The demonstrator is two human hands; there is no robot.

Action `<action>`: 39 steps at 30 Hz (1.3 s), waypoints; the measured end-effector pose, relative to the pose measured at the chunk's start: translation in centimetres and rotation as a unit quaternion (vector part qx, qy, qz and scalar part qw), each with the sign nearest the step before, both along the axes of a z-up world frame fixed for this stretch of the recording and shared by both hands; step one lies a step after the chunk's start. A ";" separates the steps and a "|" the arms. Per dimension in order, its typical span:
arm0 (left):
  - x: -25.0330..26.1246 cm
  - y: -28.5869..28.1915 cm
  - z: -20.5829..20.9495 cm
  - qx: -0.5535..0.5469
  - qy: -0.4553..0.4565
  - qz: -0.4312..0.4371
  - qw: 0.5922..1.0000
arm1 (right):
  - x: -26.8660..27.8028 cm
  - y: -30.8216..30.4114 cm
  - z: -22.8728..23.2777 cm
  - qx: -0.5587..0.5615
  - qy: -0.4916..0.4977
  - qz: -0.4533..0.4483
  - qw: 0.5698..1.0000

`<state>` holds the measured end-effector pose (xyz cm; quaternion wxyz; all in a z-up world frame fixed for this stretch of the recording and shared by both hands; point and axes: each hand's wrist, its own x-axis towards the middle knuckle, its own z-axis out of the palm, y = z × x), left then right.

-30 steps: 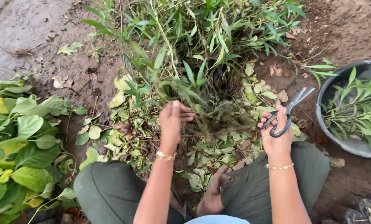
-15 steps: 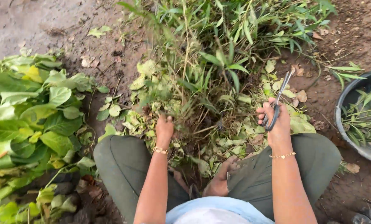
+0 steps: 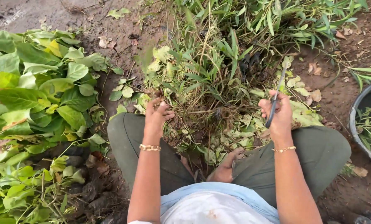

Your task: The person sits on the muddy ground and uses scissors to trim stems from a pile of green leafy plants. They cut the stems and place the trimmed pieces into a nearby black bowl.

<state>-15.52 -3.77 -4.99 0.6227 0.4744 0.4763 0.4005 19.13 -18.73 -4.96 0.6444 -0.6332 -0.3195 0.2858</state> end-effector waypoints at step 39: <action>6.2 3.7 -8.4 -0.082 0.011 0.268 0.960 | -5.4 -0.6 1.3 -0.107 0.115 0.259 0.953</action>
